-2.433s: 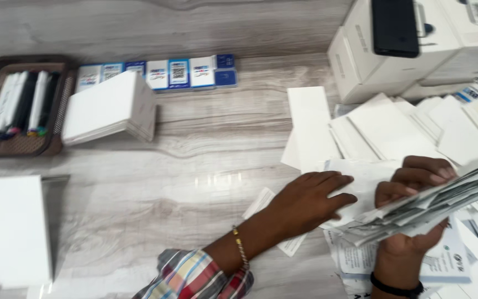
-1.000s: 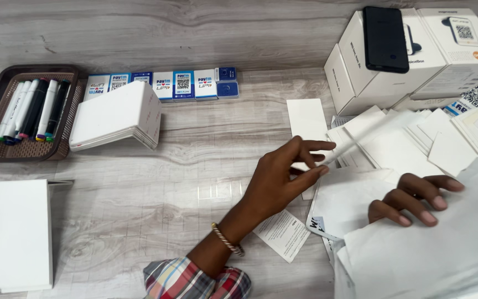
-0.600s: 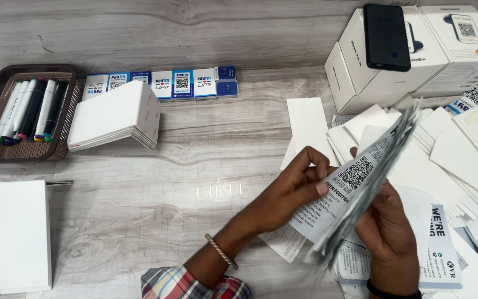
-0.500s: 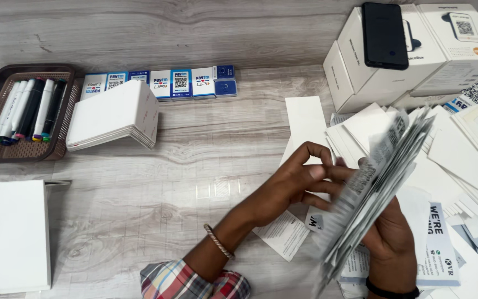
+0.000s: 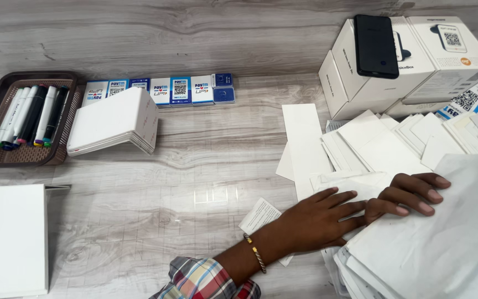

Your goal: The person sorts through stacks of small white cards and folded papers on a wooden floor. They separate the items into different piles, including cards with QR codes and hiring flyers, and arrange them into neat stacks.

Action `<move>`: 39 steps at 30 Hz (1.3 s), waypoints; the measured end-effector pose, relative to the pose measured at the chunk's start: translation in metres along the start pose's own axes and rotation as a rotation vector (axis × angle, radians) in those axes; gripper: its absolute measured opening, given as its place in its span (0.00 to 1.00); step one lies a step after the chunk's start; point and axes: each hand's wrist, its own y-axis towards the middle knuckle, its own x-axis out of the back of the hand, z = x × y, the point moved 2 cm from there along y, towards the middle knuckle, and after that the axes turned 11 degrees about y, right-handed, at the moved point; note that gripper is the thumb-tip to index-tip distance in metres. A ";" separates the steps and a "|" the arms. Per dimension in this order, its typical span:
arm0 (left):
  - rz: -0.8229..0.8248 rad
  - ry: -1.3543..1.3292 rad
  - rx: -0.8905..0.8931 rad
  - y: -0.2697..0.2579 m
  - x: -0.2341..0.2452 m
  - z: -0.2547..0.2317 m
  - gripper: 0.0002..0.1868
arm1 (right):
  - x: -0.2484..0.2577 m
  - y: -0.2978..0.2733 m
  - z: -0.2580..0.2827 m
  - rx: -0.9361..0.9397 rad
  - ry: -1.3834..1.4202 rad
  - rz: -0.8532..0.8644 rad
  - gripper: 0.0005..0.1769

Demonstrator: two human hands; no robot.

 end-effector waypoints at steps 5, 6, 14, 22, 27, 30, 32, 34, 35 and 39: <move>0.082 0.042 -0.015 -0.003 -0.004 -0.009 0.13 | -0.003 -0.002 0.004 0.017 0.004 0.057 0.18; 0.085 0.045 -0.021 -0.002 -0.003 -0.008 0.12 | -0.004 -0.004 0.002 0.021 0.000 0.057 0.18; -0.213 -0.047 0.394 0.012 0.060 0.031 0.12 | -0.013 -0.002 -0.003 -0.026 -0.005 0.148 0.17; -0.309 -0.473 0.689 0.013 0.105 0.049 0.34 | -0.023 0.004 -0.034 0.082 -0.433 -0.259 0.15; -0.101 -0.811 0.613 0.008 0.101 0.026 0.34 | -0.009 0.003 -0.024 0.262 -1.061 -0.658 0.25; 0.071 -1.001 0.625 0.010 0.091 0.030 0.35 | 0.005 -0.015 0.004 0.273 -0.811 -0.633 0.24; 0.110 -1.152 0.612 0.010 0.079 0.037 0.38 | 0.017 -0.027 0.019 0.298 -0.546 -0.615 0.16; 0.019 -1.331 0.554 0.007 0.067 0.050 0.44 | 0.017 -0.029 0.025 0.352 -0.513 -0.558 0.19; -0.057 -1.382 0.586 0.007 0.058 0.055 0.41 | 0.014 -0.026 0.023 0.376 -0.497 -0.531 0.21; -0.075 -0.760 0.479 0.004 0.023 0.039 0.31 | -0.008 -0.011 0.003 0.358 -0.204 -0.308 0.14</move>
